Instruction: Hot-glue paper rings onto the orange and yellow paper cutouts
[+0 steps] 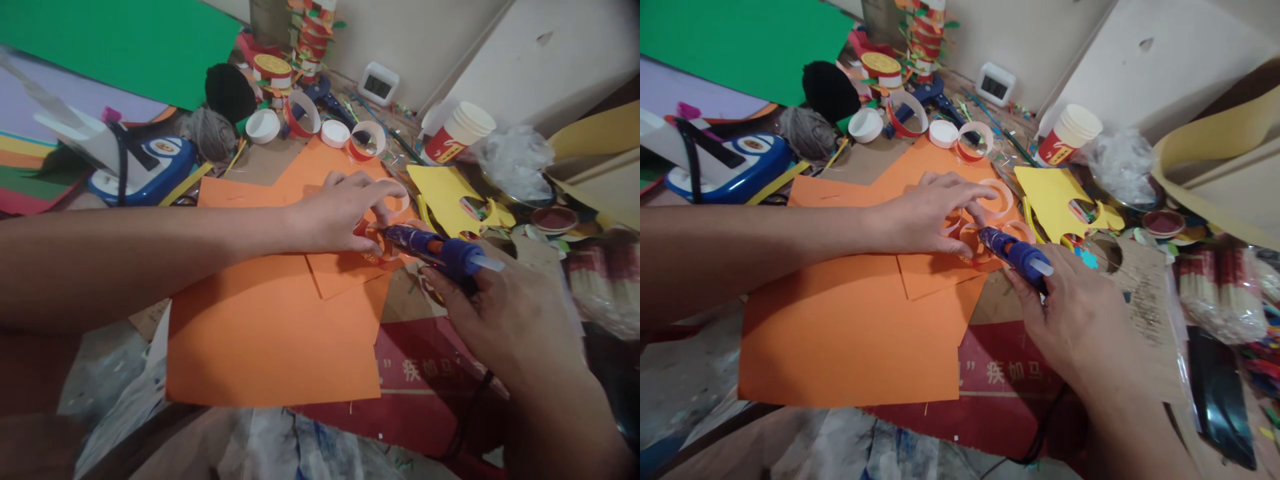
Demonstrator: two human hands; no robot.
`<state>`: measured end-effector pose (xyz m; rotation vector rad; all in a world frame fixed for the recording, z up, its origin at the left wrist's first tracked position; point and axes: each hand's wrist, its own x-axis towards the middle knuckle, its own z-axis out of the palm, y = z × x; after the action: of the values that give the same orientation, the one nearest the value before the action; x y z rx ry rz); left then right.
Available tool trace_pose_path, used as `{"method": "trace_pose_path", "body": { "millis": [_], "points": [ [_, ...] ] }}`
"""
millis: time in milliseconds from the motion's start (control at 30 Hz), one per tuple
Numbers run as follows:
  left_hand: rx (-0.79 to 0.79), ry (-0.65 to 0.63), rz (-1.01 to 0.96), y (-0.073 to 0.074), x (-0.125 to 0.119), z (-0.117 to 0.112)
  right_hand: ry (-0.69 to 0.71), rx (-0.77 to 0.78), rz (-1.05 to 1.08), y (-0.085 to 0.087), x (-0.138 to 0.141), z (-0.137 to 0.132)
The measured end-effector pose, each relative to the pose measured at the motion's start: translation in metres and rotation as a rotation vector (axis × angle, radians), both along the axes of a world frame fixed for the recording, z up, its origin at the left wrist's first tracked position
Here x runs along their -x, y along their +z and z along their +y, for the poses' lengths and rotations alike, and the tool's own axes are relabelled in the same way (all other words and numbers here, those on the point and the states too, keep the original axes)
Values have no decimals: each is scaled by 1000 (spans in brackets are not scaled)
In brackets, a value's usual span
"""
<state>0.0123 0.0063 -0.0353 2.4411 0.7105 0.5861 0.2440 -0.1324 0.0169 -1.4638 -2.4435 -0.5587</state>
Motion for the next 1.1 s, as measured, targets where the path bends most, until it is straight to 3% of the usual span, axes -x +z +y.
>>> {"method": "trace_pose_path", "body": {
  "millis": [300, 467, 667, 933, 1100],
  "points": [
    [5, -1, 11, 1, 0, 0, 9, -30, -37, -1, -7, -1],
    [3, 2, 15, 2, 0, 0, -41, -12, -29, -1, 0, -3],
    [-5, 12, -2, 1, 0, 1, 1, -2, -12, 2, 7, 3],
    [16, 6, 2, 2, -1, 1, -113, 106, 199, -18, -3, 5],
    [7, -24, -15, 1, 0, 1, -113, 186, 335, -18, -10, 6]
  ]
}}
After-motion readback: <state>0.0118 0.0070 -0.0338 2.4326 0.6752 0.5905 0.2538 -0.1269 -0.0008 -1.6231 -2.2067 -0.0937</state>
